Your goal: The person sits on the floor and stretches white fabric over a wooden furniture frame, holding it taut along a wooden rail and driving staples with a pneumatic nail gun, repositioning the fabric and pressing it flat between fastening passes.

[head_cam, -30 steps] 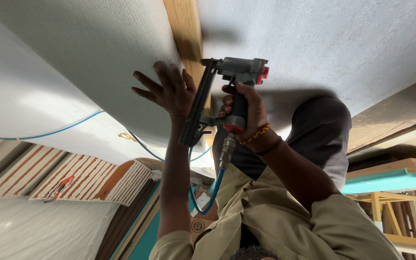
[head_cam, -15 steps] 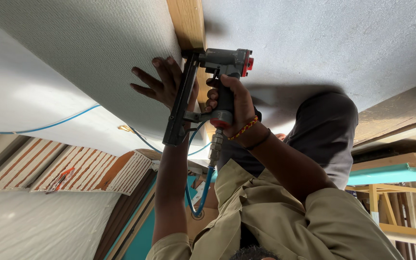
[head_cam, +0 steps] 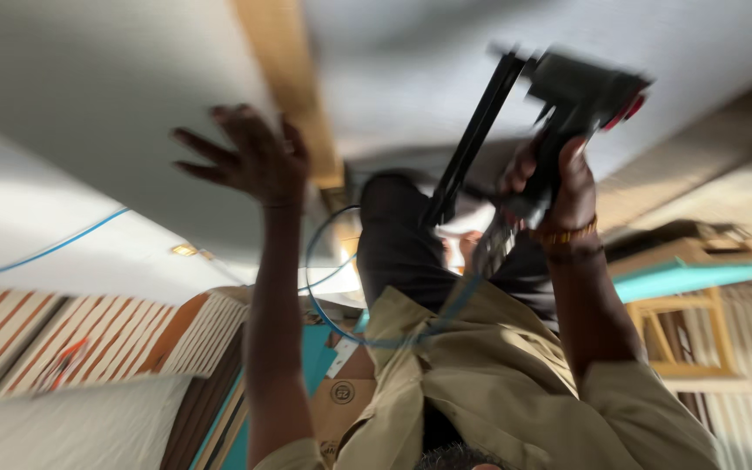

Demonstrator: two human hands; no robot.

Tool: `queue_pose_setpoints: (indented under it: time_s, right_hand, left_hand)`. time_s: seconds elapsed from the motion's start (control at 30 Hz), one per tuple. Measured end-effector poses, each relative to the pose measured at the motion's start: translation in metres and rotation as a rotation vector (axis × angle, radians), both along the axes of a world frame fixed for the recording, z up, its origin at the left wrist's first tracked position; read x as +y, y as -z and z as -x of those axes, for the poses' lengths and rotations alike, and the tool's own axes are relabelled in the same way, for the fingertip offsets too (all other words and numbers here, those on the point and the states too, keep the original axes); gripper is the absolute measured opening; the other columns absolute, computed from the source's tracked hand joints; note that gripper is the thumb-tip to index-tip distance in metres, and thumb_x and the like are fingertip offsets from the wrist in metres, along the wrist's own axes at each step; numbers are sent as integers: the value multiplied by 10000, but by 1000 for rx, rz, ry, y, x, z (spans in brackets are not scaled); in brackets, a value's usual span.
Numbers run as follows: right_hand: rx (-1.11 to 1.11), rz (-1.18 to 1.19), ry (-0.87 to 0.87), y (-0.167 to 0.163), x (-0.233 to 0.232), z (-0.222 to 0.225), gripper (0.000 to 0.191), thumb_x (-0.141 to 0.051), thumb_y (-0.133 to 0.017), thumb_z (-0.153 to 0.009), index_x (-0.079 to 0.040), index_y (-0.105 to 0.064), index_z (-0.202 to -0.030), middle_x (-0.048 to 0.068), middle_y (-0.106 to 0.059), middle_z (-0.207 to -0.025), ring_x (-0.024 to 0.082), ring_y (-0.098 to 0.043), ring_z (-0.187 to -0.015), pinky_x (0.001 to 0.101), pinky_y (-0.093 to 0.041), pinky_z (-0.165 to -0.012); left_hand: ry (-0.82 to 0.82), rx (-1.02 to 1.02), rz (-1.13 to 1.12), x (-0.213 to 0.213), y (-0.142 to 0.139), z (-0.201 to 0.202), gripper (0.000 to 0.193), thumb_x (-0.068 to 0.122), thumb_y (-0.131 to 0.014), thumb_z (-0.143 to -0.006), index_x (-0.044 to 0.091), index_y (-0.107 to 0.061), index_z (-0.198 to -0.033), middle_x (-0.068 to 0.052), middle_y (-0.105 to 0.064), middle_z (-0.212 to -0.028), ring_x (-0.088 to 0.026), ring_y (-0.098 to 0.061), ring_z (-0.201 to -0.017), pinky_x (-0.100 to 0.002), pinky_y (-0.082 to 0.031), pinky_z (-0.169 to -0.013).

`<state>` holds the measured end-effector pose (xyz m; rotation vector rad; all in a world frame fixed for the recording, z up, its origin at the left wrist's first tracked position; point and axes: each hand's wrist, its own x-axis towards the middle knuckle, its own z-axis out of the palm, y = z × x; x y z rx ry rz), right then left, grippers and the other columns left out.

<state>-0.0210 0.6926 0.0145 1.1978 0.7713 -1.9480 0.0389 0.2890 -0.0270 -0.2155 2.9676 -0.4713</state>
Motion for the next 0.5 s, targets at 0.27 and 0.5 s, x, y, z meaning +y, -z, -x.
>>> queue_pose_setpoints:
  time_s: [0.27,0.5]
  right_hand:
    - [266,145,5,127,102,20,585,-606,-729,-959,-101,-601,-1225,43,-590,-895,201,-591,-862,388,-503,-886]
    - [257,-52,-59,121,93,29,753,-679,-780,-828,-23,-619,-1161,135,-712,-909,329,-735,-938,480,-603,-900]
  left_hand:
    - [-14,-1,99,8,-2,8,704,515,-188,-1149,235,115,-1721,2,126,-1782,-485,-55,-1581,-740,-17,-1250]
    - [44,-23,132,6,-7,5,720,505,-209,-1170,192,120,-1729,-60,115,-1787,-527,-51,-1565,-760,-24,-1228]
